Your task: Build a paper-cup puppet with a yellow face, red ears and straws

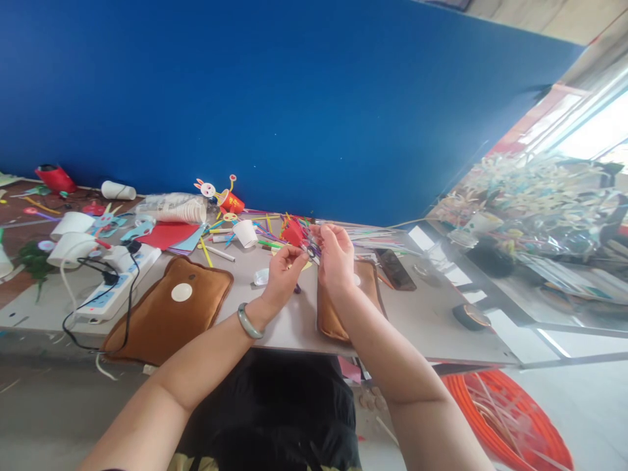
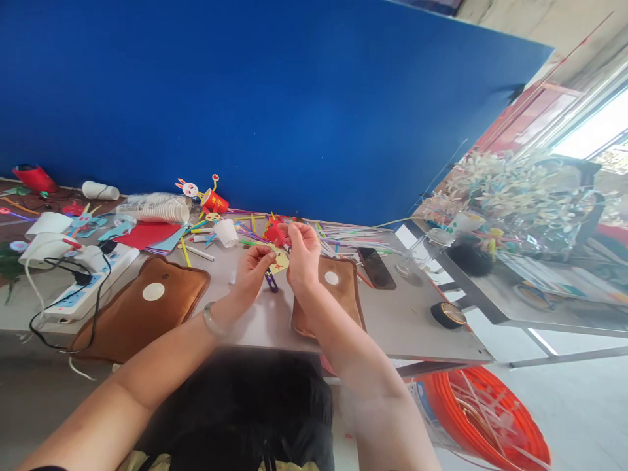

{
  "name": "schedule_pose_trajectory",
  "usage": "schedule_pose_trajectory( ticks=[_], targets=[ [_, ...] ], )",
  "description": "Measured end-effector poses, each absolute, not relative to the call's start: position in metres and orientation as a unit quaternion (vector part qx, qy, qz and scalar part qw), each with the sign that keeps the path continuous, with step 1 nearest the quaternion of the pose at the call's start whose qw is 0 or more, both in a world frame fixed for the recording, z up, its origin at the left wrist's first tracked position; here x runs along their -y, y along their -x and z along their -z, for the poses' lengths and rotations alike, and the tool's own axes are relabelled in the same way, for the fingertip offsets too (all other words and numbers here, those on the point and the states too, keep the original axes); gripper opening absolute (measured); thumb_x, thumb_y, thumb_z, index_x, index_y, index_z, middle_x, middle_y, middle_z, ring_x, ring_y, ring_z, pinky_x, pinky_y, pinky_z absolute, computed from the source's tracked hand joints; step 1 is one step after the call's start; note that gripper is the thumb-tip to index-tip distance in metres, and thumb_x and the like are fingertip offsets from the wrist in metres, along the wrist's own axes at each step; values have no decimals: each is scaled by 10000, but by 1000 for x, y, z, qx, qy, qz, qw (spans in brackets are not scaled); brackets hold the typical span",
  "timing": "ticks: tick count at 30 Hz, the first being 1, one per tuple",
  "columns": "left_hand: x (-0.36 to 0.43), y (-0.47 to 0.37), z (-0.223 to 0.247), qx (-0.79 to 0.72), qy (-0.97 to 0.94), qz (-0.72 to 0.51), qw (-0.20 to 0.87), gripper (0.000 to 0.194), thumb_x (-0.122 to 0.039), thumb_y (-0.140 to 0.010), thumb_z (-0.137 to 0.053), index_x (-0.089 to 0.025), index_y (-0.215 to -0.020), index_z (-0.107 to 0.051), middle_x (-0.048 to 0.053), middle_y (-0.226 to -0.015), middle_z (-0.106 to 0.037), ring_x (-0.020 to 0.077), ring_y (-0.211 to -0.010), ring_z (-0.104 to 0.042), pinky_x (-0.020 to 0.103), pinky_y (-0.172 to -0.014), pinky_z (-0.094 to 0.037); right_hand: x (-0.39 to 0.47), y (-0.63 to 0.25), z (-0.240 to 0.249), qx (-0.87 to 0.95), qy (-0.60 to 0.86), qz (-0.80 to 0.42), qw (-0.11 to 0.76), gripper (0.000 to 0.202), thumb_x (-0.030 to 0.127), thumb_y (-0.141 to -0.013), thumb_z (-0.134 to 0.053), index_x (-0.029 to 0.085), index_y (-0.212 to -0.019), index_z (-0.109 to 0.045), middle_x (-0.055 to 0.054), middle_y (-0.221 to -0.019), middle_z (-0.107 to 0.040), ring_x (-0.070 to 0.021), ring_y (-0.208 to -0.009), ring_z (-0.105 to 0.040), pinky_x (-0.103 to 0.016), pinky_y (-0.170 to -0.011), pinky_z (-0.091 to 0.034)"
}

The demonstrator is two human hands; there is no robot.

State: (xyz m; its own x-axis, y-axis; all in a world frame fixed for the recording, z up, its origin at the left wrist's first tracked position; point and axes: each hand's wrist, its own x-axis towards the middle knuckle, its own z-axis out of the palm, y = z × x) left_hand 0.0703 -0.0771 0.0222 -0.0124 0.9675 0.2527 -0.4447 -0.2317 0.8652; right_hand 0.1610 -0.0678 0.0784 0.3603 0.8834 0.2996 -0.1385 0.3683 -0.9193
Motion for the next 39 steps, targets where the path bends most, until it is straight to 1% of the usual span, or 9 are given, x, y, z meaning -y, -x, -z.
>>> schedule_pose_trajectory(
  ticks=[4, 7, 10, 14, 19, 22, 26, 32, 39],
  targets=[
    [87, -70, -32, -259, -367, -595, 666, 196, -317, -741, -718, -193, -734, -566, -13, -692, -592, 123, -683, -545, 292, -733, -434, 67, -164, -78, 436, 421, -372, 703, 216, 419, -829, -628, 241, -835, -504, -32, -900, -702, -161, -867, -646, -313, -830, -501],
    [93, -67, -38, -228, -301, -550, 745, 208, -273, -707, -722, -187, -693, -533, -14, -669, -595, 113, -635, -544, 284, -677, -426, 68, -165, -79, 440, 400, -390, 703, 220, 398, -819, -653, 238, -807, -502, -14, -818, -660, -141, -754, -604, -300, -771, -495],
    [97, -63, -39, -188, -242, -503, 808, 207, -234, -664, -747, -170, -678, -551, -13, -660, -584, 107, -615, -541, 273, -649, -430, 71, -165, -81, 444, 376, -402, 707, 217, 368, -809, -673, 239, -783, -500, 16, -723, -587, -123, -668, -545, -281, -706, -479],
    [102, -56, -35, -120, -208, -433, 869, 177, -251, -727, -724, -145, -698, -585, -3, -699, -580, 98, -584, -530, 279, -639, -444, 77, -163, -84, 426, 331, -445, 715, 200, 314, -784, -694, 232, -776, -512, 37, -697, -558, -110, -662, -538, -264, -700, -474],
    [112, -53, -31, -11, -194, -402, 895, 143, -225, -782, -667, -144, -697, -586, 1, -729, -543, 94, -572, -527, 272, -619, -435, 88, -161, -87, 419, 264, -501, 710, 180, 264, -785, -695, 230, -777, -519, 33, -768, -584, -112, -751, -586, -279, -802, -495],
    [118, -54, -30, 18, -168, -406, 898, 161, -233, -818, -614, -155, -689, -558, 4, -735, -519, 90, -544, -504, 272, -597, -423, 93, -161, -89, 433, 248, -509, 701, 151, 257, -803, -675, 238, -786, -526, 26, -791, -595, -126, -779, -595, -299, -823, -499],
    [124, -57, -29, 22, -128, -413, 901, 219, -249, -889, -500, -163, -690, -528, 5, -726, -489, 81, -490, -455, 267, -564, -395, 95, -162, -90, 457, 239, -506, 692, 130, 262, -825, -658, 239, -796, -533, 20, -805, -594, -128, -776, -586, -299, -815, -490],
    [129, -59, -29, 16, -82, -407, 910, 366, -290, -979, -344, -159, -687, -522, 10, -714, -488, 69, -451, -424, 254, -535, -373, 97, -161, -91, 496, 246, -478, 682, 141, 254, -826, -647, 239, -784, -514, 22, -755, -552, -128, -722, -537, -304, -776, -480],
    [130, -60, -26, 7, -66, -391, 918, 433, -320, -999, -291, -161, -650, -493, 12, -685, -494, 68, -418, -409, 252, -504, -350, 99, -159, -92, 519, 234, -495, 656, 141, 244, -820, -658, 232, -766, -528, 19, -770, -544, -130, -715, -541, -324, -773, -481]
  ],
)
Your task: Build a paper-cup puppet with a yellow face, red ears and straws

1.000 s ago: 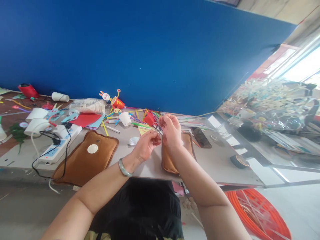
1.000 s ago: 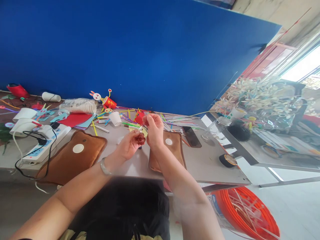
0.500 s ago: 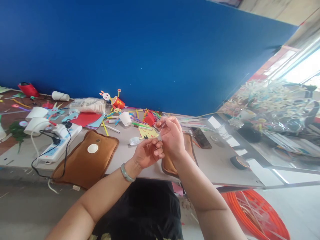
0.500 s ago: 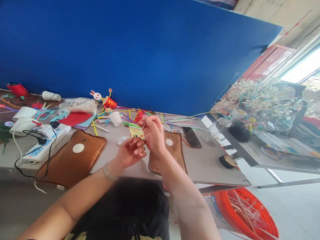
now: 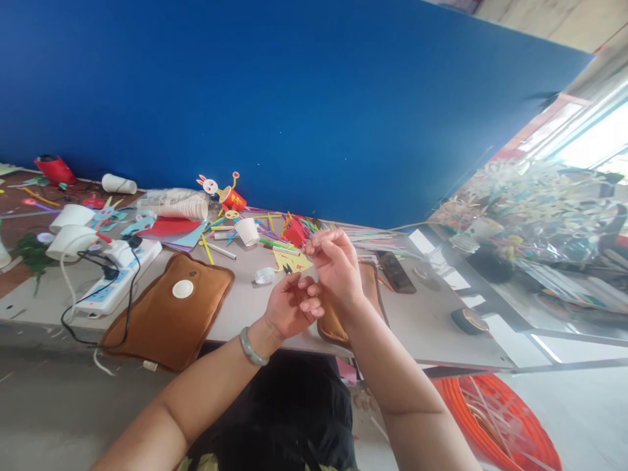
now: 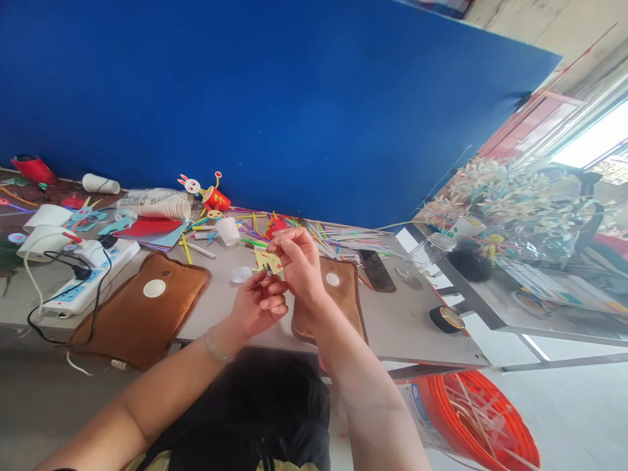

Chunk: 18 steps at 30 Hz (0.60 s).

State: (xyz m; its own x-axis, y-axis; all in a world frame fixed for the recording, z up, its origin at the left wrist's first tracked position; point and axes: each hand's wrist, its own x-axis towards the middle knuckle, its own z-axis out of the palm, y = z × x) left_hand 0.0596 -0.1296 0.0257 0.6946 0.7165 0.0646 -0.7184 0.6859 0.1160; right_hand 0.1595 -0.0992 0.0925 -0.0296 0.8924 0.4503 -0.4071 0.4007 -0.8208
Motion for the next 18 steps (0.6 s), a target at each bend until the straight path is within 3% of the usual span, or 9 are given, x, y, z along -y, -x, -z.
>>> schedule_pose_trajectory(
  ticks=[18],
  targets=[
    [133, -66, -18, -1, -56, -353, 934, 397, -288, -969, -344, -173, -599, -431, -6, -586, -463, 84, -392, -424, 254, -483, -341, 106, -159, -94, 490, 308, -550, 602, 216, 270, -775, -719, 221, -777, -509, 63, -613, -428, -78, -546, -374, -232, -530, -322]
  ],
)
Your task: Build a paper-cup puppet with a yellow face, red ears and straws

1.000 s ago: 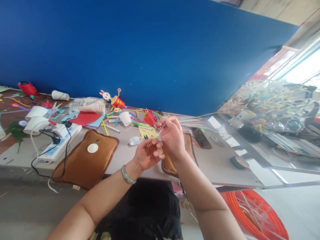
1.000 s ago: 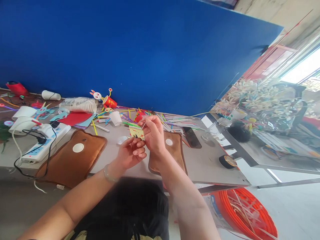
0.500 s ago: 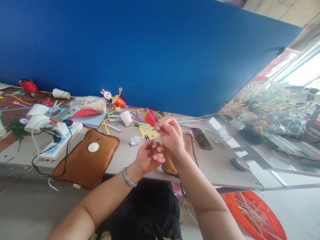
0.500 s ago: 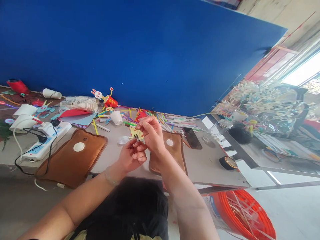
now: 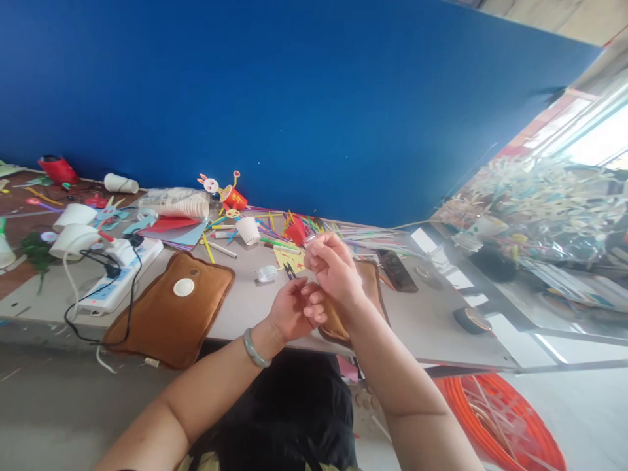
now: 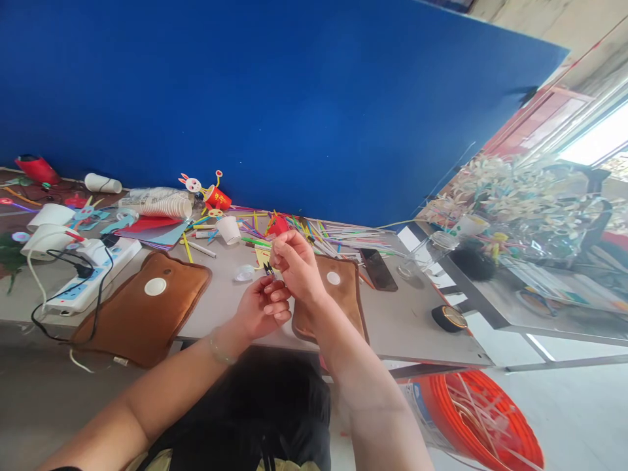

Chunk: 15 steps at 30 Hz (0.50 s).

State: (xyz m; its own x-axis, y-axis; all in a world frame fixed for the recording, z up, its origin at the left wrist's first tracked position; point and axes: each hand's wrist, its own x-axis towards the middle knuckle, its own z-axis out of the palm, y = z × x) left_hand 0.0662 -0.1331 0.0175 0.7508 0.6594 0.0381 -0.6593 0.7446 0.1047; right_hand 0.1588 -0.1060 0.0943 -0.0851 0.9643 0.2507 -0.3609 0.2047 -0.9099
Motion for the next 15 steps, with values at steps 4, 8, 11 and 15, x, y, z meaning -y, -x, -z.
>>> schedule_pose_trajectory(
  ticks=[4, 8, 11, 15],
  targets=[
    [133, -67, -17, -35, -67, -350, 934, 377, -298, -959, -377, -178, -604, -419, -17, -570, -428, 83, -387, -385, 256, -474, -323, 107, -159, -94, 490, 332, -559, 581, 247, 302, -777, -728, 219, -781, -495, 78, -583, -392, -66, -510, -332, -215, -493, -290],
    [132, -68, -18, -72, -86, -335, 936, 372, -314, -946, -414, -182, -598, -391, -28, -555, -394, 78, -373, -336, 250, -455, -279, 109, -158, -91, 488, 344, -569, 566, 253, 320, -769, -729, 223, -794, -497, 84, -575, -394, -60, -490, -304, -205, -470, -268],
    [133, -68, -18, -94, -89, -326, 936, 385, -329, -933, -442, -183, -585, -368, -34, -542, -384, 72, -362, -322, 238, -443, -256, 109, -158, -89, 486, 353, -576, 555, 233, 306, -767, -723, 220, -792, -508, 87, -551, -396, -57, -476, -294, -197, -453, -240],
    [133, -68, -19, -105, -92, -324, 936, 380, -319, -916, -458, -182, -573, -365, -32, -526, -399, 70, -356, -324, 229, -433, -256, 110, -157, -88, 472, 368, -578, 554, 220, 281, -765, -721, 212, -788, -513, 91, -565, -394, -42, -464, -284, -185, -440, -227]
  ],
)
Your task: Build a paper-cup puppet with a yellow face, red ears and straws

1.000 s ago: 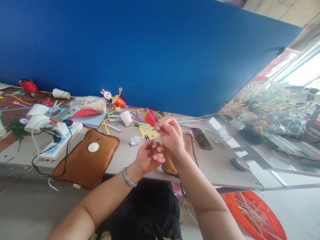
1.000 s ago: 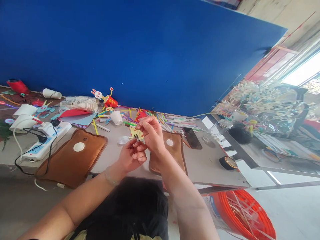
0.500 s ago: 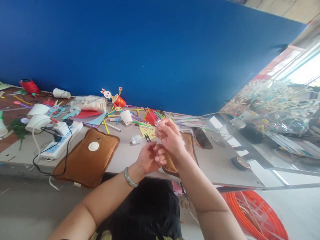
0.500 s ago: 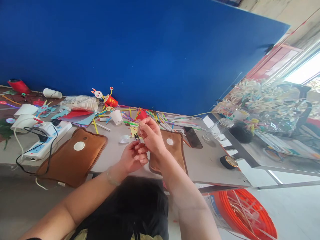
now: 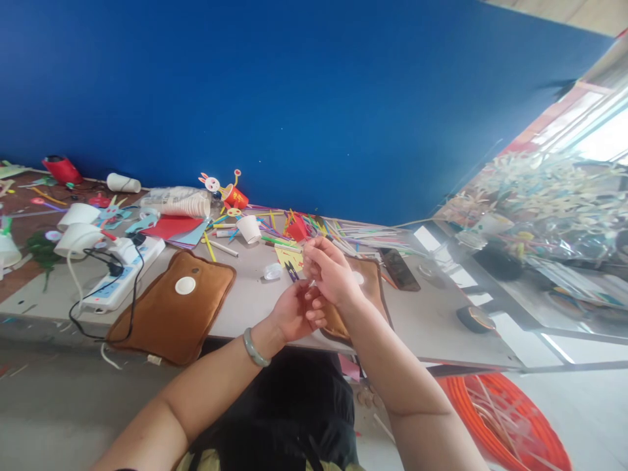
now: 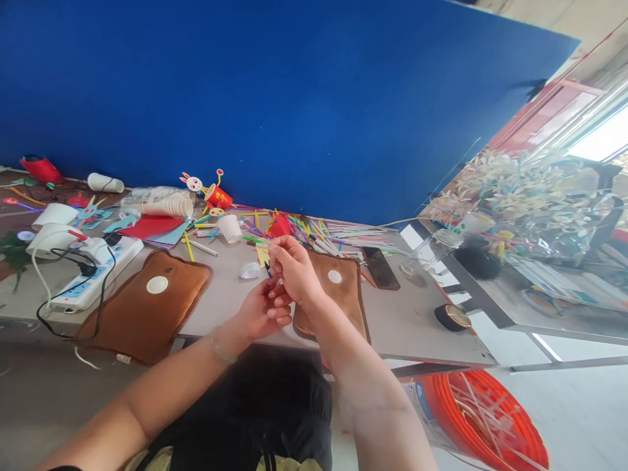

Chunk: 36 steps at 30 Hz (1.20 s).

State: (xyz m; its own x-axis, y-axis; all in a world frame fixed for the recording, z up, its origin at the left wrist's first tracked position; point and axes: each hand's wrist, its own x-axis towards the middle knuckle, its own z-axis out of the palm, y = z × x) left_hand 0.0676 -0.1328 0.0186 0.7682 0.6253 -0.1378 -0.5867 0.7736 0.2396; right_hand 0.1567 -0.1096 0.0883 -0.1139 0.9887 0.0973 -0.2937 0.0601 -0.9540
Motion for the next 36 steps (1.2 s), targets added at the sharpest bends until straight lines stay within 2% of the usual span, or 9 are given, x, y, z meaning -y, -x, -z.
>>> schedule_pose_trajectory(
  ticks=[4, 7, 11, 14, 18, 22, 25, 28, 36],
  targets=[
    [132, -70, -14, -123, -97, -305, 939, 339, -295, -882, -477, -178, -573, -398, -16, -543, -462, 77, -370, -365, 232, -437, -292, 110, -154, -89, 458, 377, -577, 561, 230, 279, -752, -723, 207, -779, -506, 91, -584, -387, -33, -460, -266, -177, -423, -197],
    [144, -70, -9, -200, -119, -289, 929, 298, -284, -855, -494, -174, -584, -440, -15, -546, -494, 82, -384, -407, 230, -446, -322, 108, -155, -87, 459, 384, -568, 566, 250, 303, -739, -733, 211, -771, -503, 91, -576, -387, -35, -451, -250, -180, -410, -178],
    [178, -53, -11, -292, -286, -196, 891, 320, -363, -831, -519, -170, -576, -517, 27, -577, -577, 127, -438, -531, 270, -503, -418, 103, -162, -84, 462, 407, -554, 560, 276, 339, -725, -746, 216, -774, -503, 84, -580, -407, -40, -451, -261, -186, -408, -179],
    [184, -25, -30, -282, -497, -149, 807, 196, -317, -798, -602, -156, -688, -621, 50, -692, -661, 131, -509, -583, 260, -534, -430, 99, -168, -81, 459, 419, -542, 565, 284, 352, -723, -747, 219, -770, -501, 81, -577, -403, -43, -450, -265, -191, -408, -177],
    [118, 26, -59, -407, -618, -350, 575, 95, -258, -765, -685, -174, -760, -641, 19, -679, -648, 133, -574, -594, 249, -580, -448, 97, -174, -79, 469, 424, -521, 574, 250, 346, -764, -718, 223, -775, -500, 76, -589, -403, -44, -442, -258, -204, -407, -176],
    [10, 71, -64, -583, -530, -455, 415, 76, -149, -764, -666, -162, -716, -609, 20, -643, -614, 131, -585, -565, 248, -575, -422, 95, -176, -78, 475, 435, -516, 565, 252, 363, -767, -721, 222, -782, -512, 64, -606, -454, -46, -444, -268, -209, -406, -175],
    [-46, 85, -51, -685, -431, -433, 398, 143, -103, -732, -696, -155, -683, -572, 20, -608, -576, 142, -607, -556, 250, -559, -393, 89, -177, -78, 475, 442, -513, 562, 270, 371, -746, -734, 218, -775, -514, 57, -624, -494, -42, -445, -275, -210, -408, -174],
    [-75, 84, -35, -709, -407, -420, 395, 207, -81, -686, -728, -162, -647, -542, 18, -576, -548, 164, -606, -550, 269, -555, -380, 82, -178, -76, 472, 454, -510, 558, 262, 364, -742, -731, 215, -774, -519, 55, -625, -503, -41, -447, -293, -206, -409, -175],
    [-116, 73, -17, -729, -370, -414, 401, 290, -157, -636, -782, -192, -596, -497, 21, -549, -519, 208, -645, -551, 281, -540, -337, 71, -184, -65, 478, 466, -512, 541, 262, 373, -741, -730, 216, -776, -524, 59, -610, -495, -46, -444, -290, -201, -404, -179]
  ],
)
